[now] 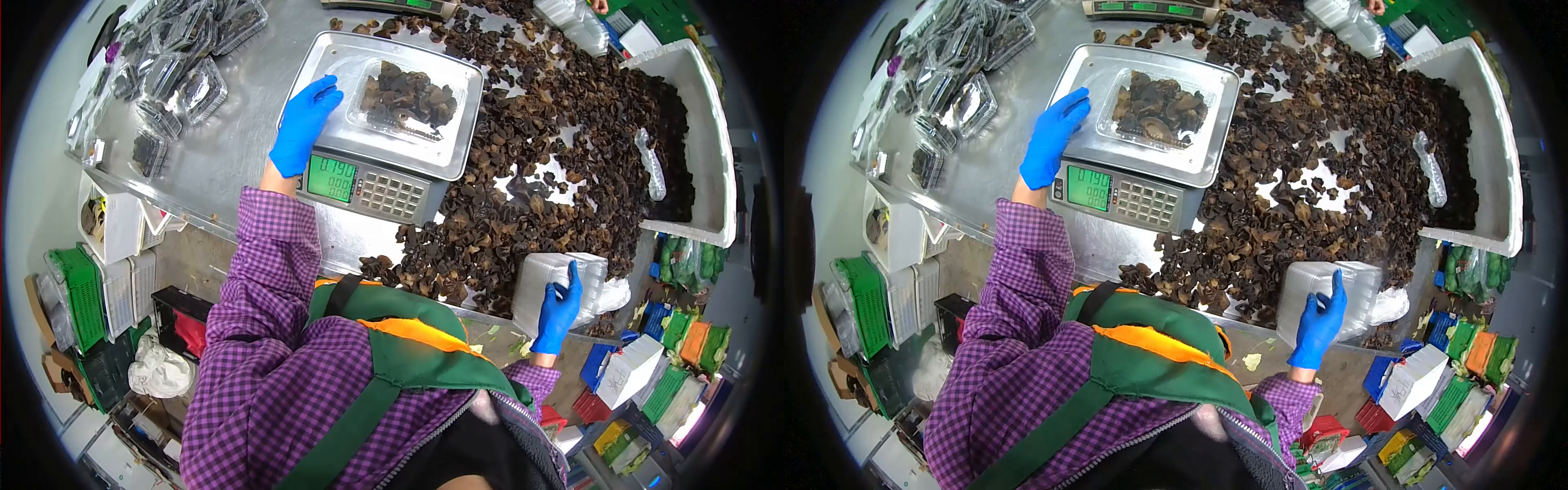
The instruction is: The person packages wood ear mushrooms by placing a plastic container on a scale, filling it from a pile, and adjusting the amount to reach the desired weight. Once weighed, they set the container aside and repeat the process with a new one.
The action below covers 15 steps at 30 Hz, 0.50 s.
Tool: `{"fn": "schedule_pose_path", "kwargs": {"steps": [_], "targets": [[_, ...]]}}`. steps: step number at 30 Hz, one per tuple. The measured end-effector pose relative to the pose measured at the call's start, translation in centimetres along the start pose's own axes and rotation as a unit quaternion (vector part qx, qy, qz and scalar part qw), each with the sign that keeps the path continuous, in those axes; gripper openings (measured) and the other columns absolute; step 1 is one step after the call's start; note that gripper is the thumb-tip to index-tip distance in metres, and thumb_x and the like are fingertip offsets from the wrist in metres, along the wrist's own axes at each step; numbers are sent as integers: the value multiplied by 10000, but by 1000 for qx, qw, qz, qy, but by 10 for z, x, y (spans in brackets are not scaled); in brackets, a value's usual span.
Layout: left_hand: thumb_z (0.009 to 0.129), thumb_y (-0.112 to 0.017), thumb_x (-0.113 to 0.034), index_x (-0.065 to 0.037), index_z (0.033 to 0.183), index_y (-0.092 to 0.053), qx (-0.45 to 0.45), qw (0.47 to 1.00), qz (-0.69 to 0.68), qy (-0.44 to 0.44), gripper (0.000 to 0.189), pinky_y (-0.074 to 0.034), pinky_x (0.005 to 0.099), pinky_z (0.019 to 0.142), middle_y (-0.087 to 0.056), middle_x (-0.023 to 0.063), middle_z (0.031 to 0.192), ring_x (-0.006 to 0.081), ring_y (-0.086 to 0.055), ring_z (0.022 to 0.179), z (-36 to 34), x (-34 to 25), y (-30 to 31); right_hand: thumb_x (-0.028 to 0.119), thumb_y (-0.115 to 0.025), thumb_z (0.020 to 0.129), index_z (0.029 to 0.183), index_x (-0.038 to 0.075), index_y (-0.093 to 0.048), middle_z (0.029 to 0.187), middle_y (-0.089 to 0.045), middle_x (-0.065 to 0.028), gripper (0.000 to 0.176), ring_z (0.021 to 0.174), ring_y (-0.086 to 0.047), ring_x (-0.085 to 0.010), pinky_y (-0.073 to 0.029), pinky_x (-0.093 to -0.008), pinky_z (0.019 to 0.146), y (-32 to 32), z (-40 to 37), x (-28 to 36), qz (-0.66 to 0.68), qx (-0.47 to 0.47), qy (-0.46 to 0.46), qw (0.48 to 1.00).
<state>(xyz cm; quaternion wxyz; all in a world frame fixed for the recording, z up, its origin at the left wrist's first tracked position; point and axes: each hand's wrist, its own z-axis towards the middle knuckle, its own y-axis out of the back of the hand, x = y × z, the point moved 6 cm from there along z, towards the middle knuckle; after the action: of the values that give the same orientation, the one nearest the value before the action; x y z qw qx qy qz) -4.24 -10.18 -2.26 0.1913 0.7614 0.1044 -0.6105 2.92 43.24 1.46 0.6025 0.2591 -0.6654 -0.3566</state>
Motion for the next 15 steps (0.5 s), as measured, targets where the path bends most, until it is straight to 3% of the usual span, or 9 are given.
{"fn": "schedule_pose_path", "kwargs": {"steps": [1,2,3,5,6,10,13,14,15], "targets": [[911,-601,-284,-52,1328,-524,9,1000,20,14,484,-412,316,960,-569,69,1291,170,-526,1154,1,3,-4,-96,-542,853,1399,96,-454,1267,-597,-117,585,937,-596,-157,-479,-281,844,4,-2,-19,-15,-12,-31,999],[911,-601,-284,-52,1328,-524,9,1000,20,15,484,-412,316,960,-569,69,1291,170,-526,1154,3,5,-8,-39,-566,873,1337,52,-519,1171,-646,-157,475,901,-636,-196,-494,-311,830,-4,-3,-60,57,44,-113,991],[903,-614,-298,-40,1329,-519,32,999,26,21,507,-424,299,931,-581,77,1266,163,-538,1122,4,9,-15,-39,-566,873,1337,52,-519,1171,-646,-157,475,901,-636,-196,-494,-311,830,-5,-6,-64,56,44,-114,991],[895,-627,-313,-28,1329,-515,54,998,30,26,531,-437,281,903,-593,85,1241,156,-549,1091,9,17,-26,42,-584,894,1227,13,-601,1062,-679,-183,335,910,-659,-247,-497,-343,841,-14,-7,-52,-73,97,-36,992],[885,-641,-320,-19,1331,-510,56,997,30,38,553,-447,275,879,-606,86,1207,151,-560,1058,12,22,-29,89,-603,880,1119,-22,-644,1047,-675,-199,267,965,-658,-293,-499,-363,852,-16,-8,-45,-94,85,-24,992],[846,-693,-288,-10,1335,-502,76,996,-2,47,595,-469,254,804,-630,62,1135,131,-580,962,12,19,-39,64,-599,840,1046,-50,-642,1025,-671,-219,240,967,-661,-310,-508,-370,842,-23,-3,-33,-187,29,24,982],[823,-714,-238,-15,1342,-493,100,995,-17,27,606,-468,231,759,-622,44,1137,104,-576,916,15,26,-43,72,-606,850,1061,-48,-637,1014,-674,-210,245,938,-669,-291,-510,-359,825,-12,-1,-37,-118,15,-35,992],[821,-714,-231,-7,1329,-499,107,992,-51,52,595,-471,231,758,-623,35,1120,94,-575,913,7,20,-46,46,-615,855,1048,-40,-629,990,-686,-165,212,891,-668,-224,-507,-324,804,-11,2,-42,-55,23,-48,997],[819,-714,-225,1,1316,-505,113,987,-83,76,585,-474,232,757,-623,25,1103,83,-574,910,1,15,-48,46,-615,855,1048,-40,-629,990,-686,-165,212,891,-668,-224,-507,-324,804,-6,4,-44,-53,24,-44,997]]}}
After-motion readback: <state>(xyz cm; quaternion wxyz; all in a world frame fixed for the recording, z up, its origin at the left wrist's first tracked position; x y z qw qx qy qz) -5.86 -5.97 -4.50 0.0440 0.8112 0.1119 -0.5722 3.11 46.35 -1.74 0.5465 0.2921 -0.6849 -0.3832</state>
